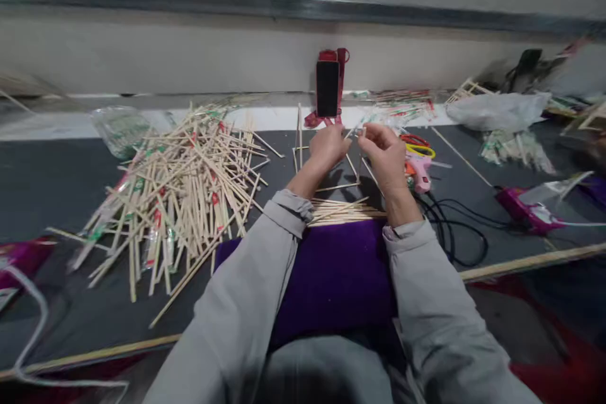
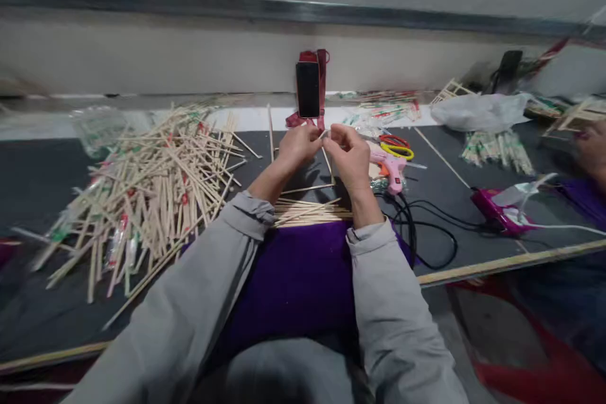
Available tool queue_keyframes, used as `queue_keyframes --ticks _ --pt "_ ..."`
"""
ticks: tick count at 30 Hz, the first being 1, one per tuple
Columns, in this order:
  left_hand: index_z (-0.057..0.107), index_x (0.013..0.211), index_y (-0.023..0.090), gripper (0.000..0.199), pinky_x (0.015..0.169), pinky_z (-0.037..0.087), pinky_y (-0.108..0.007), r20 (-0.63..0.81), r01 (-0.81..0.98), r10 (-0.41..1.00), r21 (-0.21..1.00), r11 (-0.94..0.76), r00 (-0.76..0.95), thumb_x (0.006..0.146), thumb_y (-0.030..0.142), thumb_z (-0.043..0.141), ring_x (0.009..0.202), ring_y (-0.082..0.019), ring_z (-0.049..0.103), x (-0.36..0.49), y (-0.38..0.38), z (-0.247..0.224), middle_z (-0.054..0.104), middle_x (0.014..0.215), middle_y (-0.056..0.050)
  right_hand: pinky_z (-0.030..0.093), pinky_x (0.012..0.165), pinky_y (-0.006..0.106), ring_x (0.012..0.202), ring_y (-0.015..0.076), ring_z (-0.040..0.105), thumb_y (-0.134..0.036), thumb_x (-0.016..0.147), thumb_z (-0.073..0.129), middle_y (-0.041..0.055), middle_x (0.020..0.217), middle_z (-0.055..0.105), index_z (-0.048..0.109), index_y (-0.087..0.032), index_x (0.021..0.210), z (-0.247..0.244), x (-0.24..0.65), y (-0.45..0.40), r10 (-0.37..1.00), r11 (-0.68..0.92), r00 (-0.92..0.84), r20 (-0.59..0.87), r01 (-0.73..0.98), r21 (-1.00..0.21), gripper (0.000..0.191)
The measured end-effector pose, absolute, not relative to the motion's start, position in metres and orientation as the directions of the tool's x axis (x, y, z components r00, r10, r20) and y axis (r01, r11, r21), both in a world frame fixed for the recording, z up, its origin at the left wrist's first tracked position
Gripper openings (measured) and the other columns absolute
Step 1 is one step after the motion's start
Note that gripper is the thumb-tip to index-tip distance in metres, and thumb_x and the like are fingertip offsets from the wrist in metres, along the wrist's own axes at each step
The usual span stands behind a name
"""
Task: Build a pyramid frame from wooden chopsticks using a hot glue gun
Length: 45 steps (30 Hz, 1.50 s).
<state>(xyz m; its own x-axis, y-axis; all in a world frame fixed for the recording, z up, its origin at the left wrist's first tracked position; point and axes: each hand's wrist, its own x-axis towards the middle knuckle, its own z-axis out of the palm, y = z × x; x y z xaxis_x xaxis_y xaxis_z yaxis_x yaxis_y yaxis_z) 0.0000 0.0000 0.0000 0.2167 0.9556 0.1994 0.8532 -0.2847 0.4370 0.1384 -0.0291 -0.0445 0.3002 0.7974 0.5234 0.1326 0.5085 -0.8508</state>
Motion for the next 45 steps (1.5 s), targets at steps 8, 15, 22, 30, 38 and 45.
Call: queue_keyframes --ticks 8,15,22,30,38,45 --pt "0.083 0.117 0.023 0.028 0.089 0.051 -0.034 0.250 0.789 0.947 0.532 -0.308 0.201 0.099 0.027 0.062 0.111 -0.029 0.074 -0.001 0.001 0.002 0.082 0.115 -0.011 0.054 0.078 0.034 0.076 0.0165 0.067 -0.036 0.080 0.075 -0.0010 0.082 0.077 0.077 -0.022 0.085 -0.041 0.134 -0.034 0.734 0.564 0.298 0.610 0.232 -0.792 0.014" --pt "0.084 0.099 0.021 0.028 0.083 0.050 -0.032 0.383 0.666 0.886 0.592 -0.453 0.262 0.099 0.023 0.056 0.094 -0.024 0.073 -0.016 -0.009 0.009 0.082 0.097 -0.005 0.052 0.080 0.035 0.078 0.0184 0.068 -0.031 0.081 0.074 -0.0002 0.082 0.079 0.083 -0.023 0.083 -0.040 0.134 -0.038 0.714 0.567 0.288 0.638 0.297 -0.768 0.012" --pt "0.076 0.086 0.018 0.024 0.077 0.047 -0.031 0.439 0.560 0.852 0.644 -0.520 0.287 0.098 0.023 0.056 0.084 -0.020 0.067 -0.024 -0.022 0.011 0.077 0.089 -0.006 0.049 0.079 0.034 0.075 0.0181 0.067 -0.032 0.084 0.075 -0.0003 0.079 0.078 0.084 -0.022 0.084 -0.042 0.133 -0.040 0.716 0.578 0.254 0.650 0.305 -0.757 0.013" --pt "0.075 0.091 0.020 0.022 0.074 0.046 -0.030 0.471 0.517 0.828 0.648 -0.559 0.304 0.099 0.023 0.055 0.078 -0.017 0.063 -0.031 -0.038 0.011 0.074 0.083 -0.003 0.048 0.075 0.032 0.076 0.0169 0.068 -0.042 0.088 0.077 -0.0008 0.079 0.078 0.084 -0.023 0.082 -0.040 0.131 -0.041 0.726 0.598 0.199 0.659 0.291 -0.747 0.021" --pt "0.079 0.098 0.021 0.024 0.077 0.048 -0.031 0.495 0.573 0.821 0.599 -0.559 0.283 0.102 0.024 0.056 0.080 -0.018 0.066 -0.026 -0.040 0.009 0.077 0.087 -0.004 0.054 0.082 0.035 0.081 0.0183 0.072 -0.040 0.092 0.076 -0.0004 0.085 0.081 0.086 -0.025 0.089 -0.041 0.132 -0.040 0.719 0.611 0.179 0.672 0.298 -0.733 0.018" --pt "0.081 0.101 0.022 0.024 0.079 0.049 -0.032 0.503 0.593 0.817 0.579 -0.560 0.281 0.102 0.026 0.058 0.083 -0.019 0.069 -0.026 -0.040 0.008 0.080 0.091 -0.004 0.054 0.084 0.035 0.084 0.0183 0.073 -0.030 0.089 0.078 -0.0015 0.088 0.082 0.086 -0.026 0.089 -0.040 0.132 -0.039 0.748 0.572 0.188 0.637 0.305 -0.762 0.010"
